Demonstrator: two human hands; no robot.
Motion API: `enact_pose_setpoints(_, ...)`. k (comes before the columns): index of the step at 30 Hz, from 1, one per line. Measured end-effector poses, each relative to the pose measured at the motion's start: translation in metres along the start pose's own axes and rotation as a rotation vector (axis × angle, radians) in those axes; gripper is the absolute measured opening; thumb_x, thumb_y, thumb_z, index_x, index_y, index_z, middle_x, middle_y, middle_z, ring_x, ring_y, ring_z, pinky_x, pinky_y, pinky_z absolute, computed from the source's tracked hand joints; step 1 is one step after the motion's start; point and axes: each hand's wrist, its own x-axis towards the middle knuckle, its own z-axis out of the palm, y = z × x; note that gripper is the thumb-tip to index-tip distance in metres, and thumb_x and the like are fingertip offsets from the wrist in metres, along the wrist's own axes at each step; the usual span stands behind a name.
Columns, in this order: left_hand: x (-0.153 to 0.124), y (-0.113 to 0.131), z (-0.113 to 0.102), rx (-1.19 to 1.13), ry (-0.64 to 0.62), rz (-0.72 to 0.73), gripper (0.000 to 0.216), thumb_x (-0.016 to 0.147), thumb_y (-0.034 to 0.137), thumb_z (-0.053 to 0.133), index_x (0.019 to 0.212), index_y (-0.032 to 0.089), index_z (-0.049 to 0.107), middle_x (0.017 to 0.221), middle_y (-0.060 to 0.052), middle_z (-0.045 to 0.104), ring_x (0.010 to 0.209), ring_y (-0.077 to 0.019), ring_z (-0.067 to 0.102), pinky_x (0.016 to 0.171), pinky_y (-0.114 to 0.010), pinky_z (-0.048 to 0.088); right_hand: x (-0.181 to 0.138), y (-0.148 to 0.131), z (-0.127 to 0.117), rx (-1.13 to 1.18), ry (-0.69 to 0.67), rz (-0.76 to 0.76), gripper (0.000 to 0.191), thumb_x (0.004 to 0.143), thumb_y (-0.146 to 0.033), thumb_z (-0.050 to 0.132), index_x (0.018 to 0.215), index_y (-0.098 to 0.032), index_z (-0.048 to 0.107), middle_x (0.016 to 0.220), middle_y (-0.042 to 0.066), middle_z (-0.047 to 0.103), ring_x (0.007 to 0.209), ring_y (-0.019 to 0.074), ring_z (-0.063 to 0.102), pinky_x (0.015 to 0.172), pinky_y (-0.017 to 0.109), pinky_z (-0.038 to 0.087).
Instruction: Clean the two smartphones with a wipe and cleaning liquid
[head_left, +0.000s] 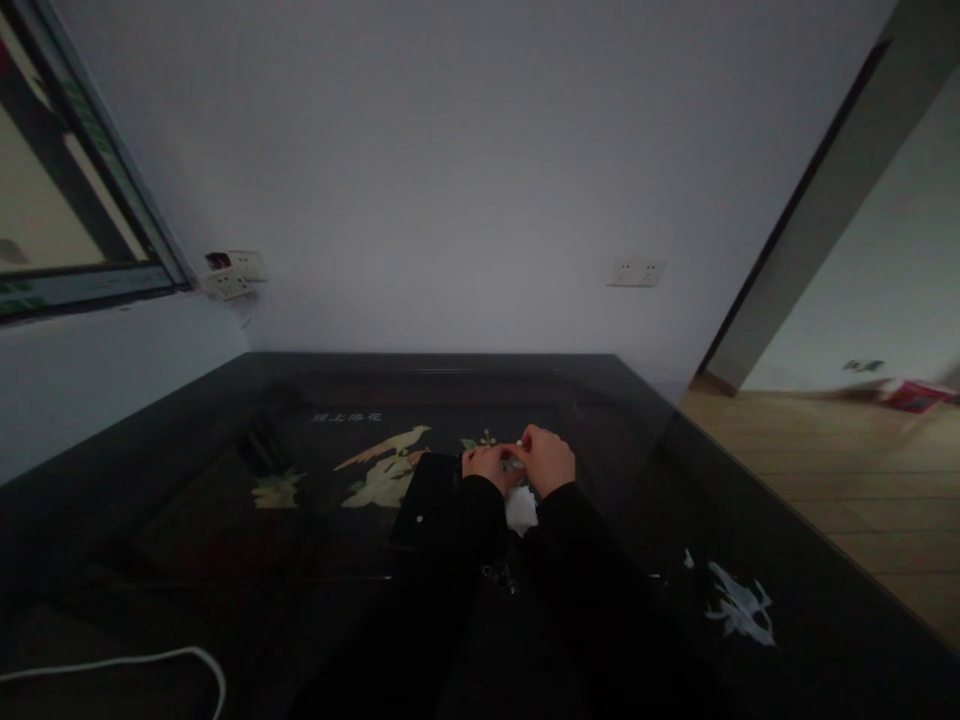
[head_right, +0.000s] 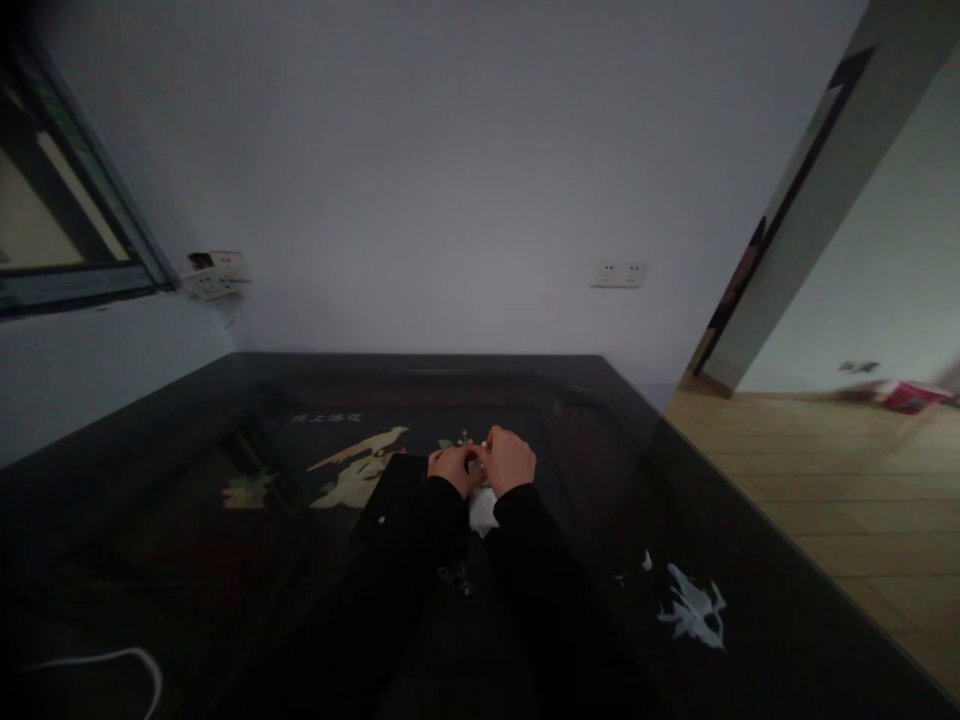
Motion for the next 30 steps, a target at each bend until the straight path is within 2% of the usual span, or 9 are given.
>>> enact_pose_setpoints(3, 0.002, -0.002, -0.001, -0.019, -0.023, -0.011, 0.036, 0.067, 0.05, 0.056, 0.094, 0.026, 0.06, 0.097, 0.0, 0.066, 0.1, -0.0186, 0.055, 0.09, -0.035, 0.033, 0.006, 0.004, -0.001, 0.02, -0.07, -0.035, 0.013, 0.073, -0.032, 0.06, 0.071, -0.019, 0.059, 0.071, 0.003, 0.062, 0.072, 0.0166, 0.059, 0.063, 0.025, 0.039)
enact_pose_setpoints(5, 0.002, -0.002, -0.002, -0.024, -0.037, -0.019, 0.035, 0.067, 0.051, 0.056, 0.092, 0.026, 0.06, 0.096, 0.0, 0.066, 0.1, -0.018, 0.055, 0.09, -0.034, 0.033, 0.009, 0.008, -0.001, 0.065, -0.125, -0.072, 0.007, 0.072, -0.027, 0.062, 0.077, -0.021, 0.062, 0.075, 0.0, 0.064, 0.073, 0.0129, 0.059, 0.064, 0.021, 0.039)
enact_pose_setpoints(9, 0.002, -0.002, -0.001, -0.019, -0.045, -0.021, 0.037, 0.068, 0.052, 0.055, 0.093, 0.025, 0.06, 0.098, -0.001, 0.066, 0.1, -0.0188, 0.055, 0.09, -0.034, 0.032, 0.012, 0.012, 0.001, 0.128, -0.142, -0.069, 0.029, 0.069, -0.029, 0.065, 0.096, -0.021, 0.06, 0.083, 0.0, 0.065, 0.072, 0.0109, 0.059, 0.062, 0.019, 0.04)
enact_pose_setpoints(14, 0.004, -0.006, 0.001, -0.01, -0.055, -0.001, 0.038, 0.068, 0.054, 0.054, 0.09, 0.023, 0.06, 0.095, -0.002, 0.066, 0.096, -0.0198, 0.056, 0.088, -0.036, 0.034, 0.01, 0.013, 0.003, 0.142, -0.114, -0.027, 0.015, 0.07, -0.032, 0.063, 0.075, -0.018, 0.065, 0.072, 0.003, 0.066, 0.071, 0.016, 0.06, 0.064, 0.024, 0.041)
enact_pose_setpoints(17, 0.005, -0.008, 0.002, -0.016, -0.061, 0.009, 0.037, 0.067, 0.053, 0.055, 0.09, 0.024, 0.06, 0.093, -0.001, 0.066, 0.094, -0.019, 0.057, 0.087, -0.035, 0.034, 0.011, 0.014, 0.002, 0.199, -0.15, -0.051, 0.011, 0.071, -0.025, 0.061, 0.078, -0.019, 0.067, 0.075, 0.003, 0.068, 0.073, 0.0147, 0.062, 0.065, 0.023, 0.043)
enact_pose_setpoints(23, 0.002, -0.006, 0.001, -0.021, -0.051, -0.003, 0.035, 0.066, 0.05, 0.059, 0.091, 0.026, 0.06, 0.093, 0.001, 0.066, 0.094, -0.0176, 0.056, 0.086, -0.032, 0.034, 0.013, 0.017, -0.003, 0.291, -0.22, -0.108, 0.018, 0.073, -0.018, 0.057, 0.087, -0.02, 0.068, 0.079, 0.001, 0.069, 0.071, 0.0119, 0.062, 0.068, 0.021, 0.044)
enact_pose_setpoints(27, 0.001, -0.005, 0.0, -0.013, -0.047, 0.0, 0.034, 0.068, 0.049, 0.058, 0.092, 0.025, 0.06, 0.093, 0.0, 0.066, 0.095, -0.0185, 0.056, 0.087, -0.032, 0.033, 0.013, 0.018, 0.001, 0.299, -0.182, -0.07, 0.032, 0.067, -0.021, 0.064, 0.099, -0.018, 0.062, 0.08, 0.001, 0.067, 0.069, 0.0116, 0.061, 0.066, 0.022, 0.045)
enact_pose_setpoints(30, 0.002, -0.005, 0.0, -0.008, -0.053, 0.002, 0.036, 0.067, 0.049, 0.059, 0.094, 0.024, 0.06, 0.095, -0.001, 0.066, 0.096, -0.0197, 0.056, 0.088, -0.034, 0.032, 0.012, 0.019, 0.006, 0.267, -0.102, -0.001, 0.031, 0.065, -0.031, 0.066, 0.091, -0.015, 0.062, 0.075, 0.005, 0.066, 0.067, 0.015, 0.06, 0.064, 0.027, 0.045)
